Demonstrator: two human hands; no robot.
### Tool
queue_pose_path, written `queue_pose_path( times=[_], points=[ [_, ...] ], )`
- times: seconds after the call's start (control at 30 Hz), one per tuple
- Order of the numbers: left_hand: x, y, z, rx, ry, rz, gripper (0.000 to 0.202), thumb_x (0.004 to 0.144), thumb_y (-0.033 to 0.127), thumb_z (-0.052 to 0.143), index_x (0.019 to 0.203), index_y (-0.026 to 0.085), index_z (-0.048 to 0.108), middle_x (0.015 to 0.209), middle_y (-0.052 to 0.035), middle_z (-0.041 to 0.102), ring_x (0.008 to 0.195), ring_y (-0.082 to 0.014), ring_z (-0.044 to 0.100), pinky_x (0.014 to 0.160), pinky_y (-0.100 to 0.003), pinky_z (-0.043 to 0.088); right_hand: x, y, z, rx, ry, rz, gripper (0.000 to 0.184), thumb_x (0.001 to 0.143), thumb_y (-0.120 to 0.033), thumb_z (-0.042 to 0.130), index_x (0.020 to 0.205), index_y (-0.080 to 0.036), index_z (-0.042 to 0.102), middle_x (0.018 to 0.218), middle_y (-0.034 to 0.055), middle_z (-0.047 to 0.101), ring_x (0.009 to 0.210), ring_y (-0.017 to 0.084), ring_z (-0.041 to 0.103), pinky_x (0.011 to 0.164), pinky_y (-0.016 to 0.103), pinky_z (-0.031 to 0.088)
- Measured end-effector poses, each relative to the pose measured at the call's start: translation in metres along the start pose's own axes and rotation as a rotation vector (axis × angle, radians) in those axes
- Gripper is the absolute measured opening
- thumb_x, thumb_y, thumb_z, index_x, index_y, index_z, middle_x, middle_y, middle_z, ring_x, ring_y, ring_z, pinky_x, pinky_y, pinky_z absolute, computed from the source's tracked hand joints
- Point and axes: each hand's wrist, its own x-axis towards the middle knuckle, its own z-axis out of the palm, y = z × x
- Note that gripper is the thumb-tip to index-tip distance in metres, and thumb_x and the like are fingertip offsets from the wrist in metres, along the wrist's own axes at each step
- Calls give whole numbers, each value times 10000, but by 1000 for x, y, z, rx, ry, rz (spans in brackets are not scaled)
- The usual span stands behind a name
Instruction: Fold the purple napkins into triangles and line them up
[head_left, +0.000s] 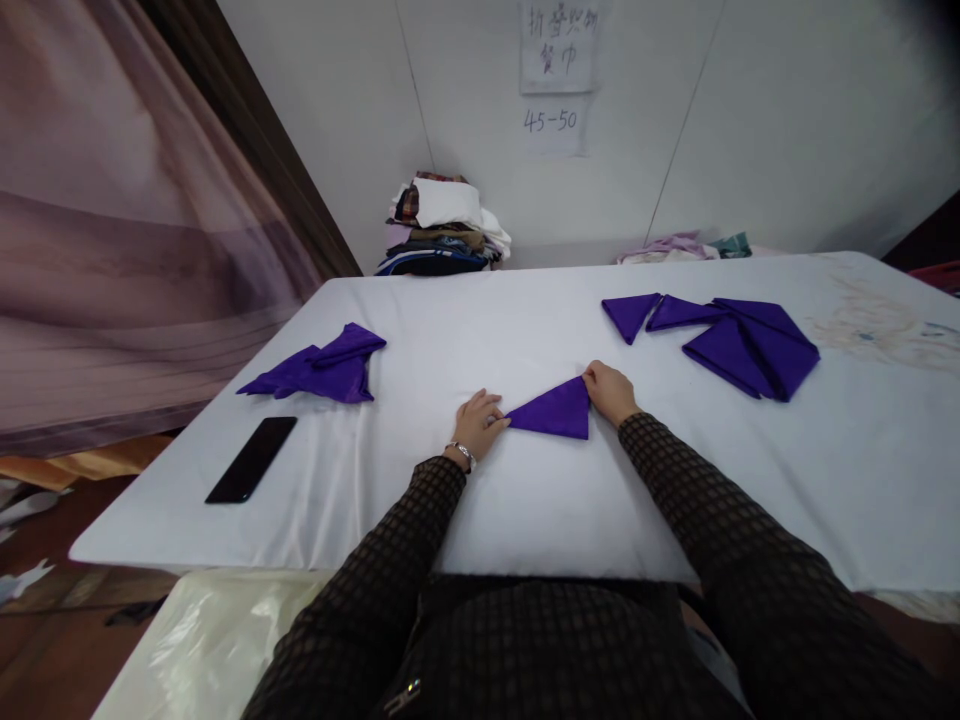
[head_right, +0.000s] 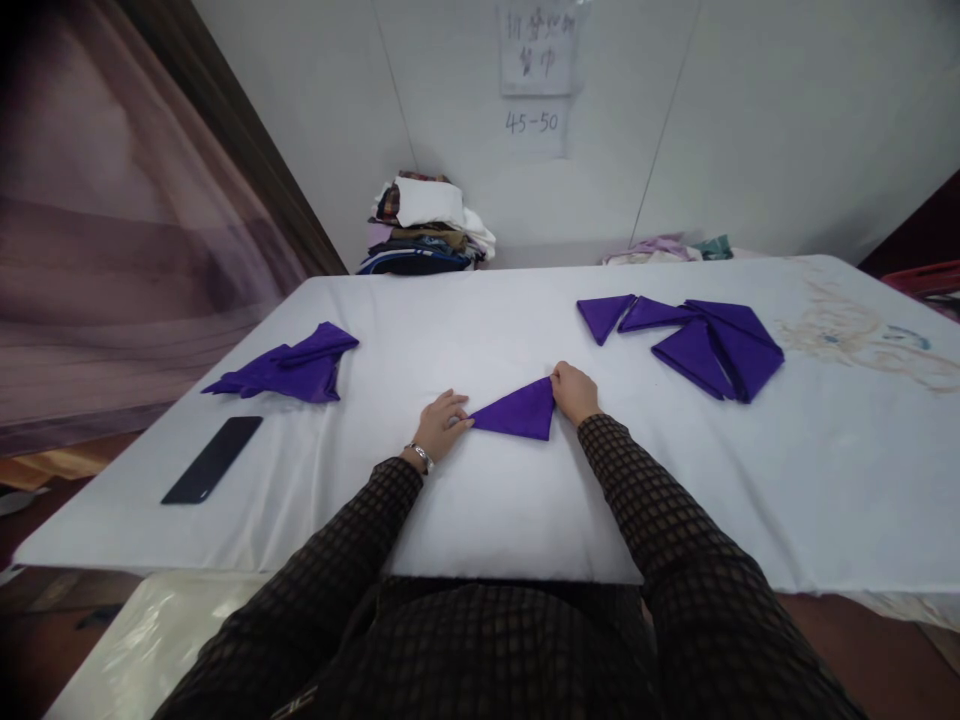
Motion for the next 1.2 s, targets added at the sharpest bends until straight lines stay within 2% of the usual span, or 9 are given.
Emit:
queue_pose_path(
  times=[0.27, 0.6, 0.9, 1.07, 1.2],
  points=[
    [3, -4, 0, 22, -56, 54, 155, 813, 233, 508, 699, 237, 612, 1197, -3, 609, 1320, -247, 335, 1080, -518, 229, -1, -3, -4, 2, -12, 24, 181, 896, -279, 437, 949, -207, 594, 935, 59, 672, 845, 196, 588, 625, 263, 332],
    [6, -10, -5, 106, -49, 80, 188, 838, 206, 445, 744, 231, 607, 1161, -23, 620, 1311, -250, 349, 1079, -531, 210, -8, -3, -2, 37, 21, -26, 171, 890, -289, 434, 905, -222, 590, 910, 34, 662, 811, 178, 573, 616, 259, 315],
    [0, -3, 4, 48, 140, -27, 190, 824, 300, 516, 675, 217, 599, 1186, -53, 608, 1256, -266, 419, 1045, -514, 295, -7, -1, 2, 65, 73, -40, 143, 877, -284, 457, 865, -227, 587, 870, 13, 667, 787, 168, 576, 604, 256, 303],
    [-1, 5, 5, 76, 62, -102, 211, 848, 293, 487, 686, 218, 599, 1203, -25, 599, 1295, -250, 367, 1071, -534, 213, -7, -2, 2, 73, 62, -26, 145, 879, -279, 464, 878, -222, 597, 878, 18, 669, 786, 164, 576, 606, 252, 309],
    [-2, 9, 3, 141, 21, -95, 250, 880, 289, 431, 724, 219, 613, 1213, -14, 591, 1319, -233, 329, 1078, -521, 195, -7, -2, 2, 81, 63, -20, 146, 878, -277, 464, 889, -222, 599, 892, 21, 669, 801, 165, 577, 616, 250, 316]
  ],
)
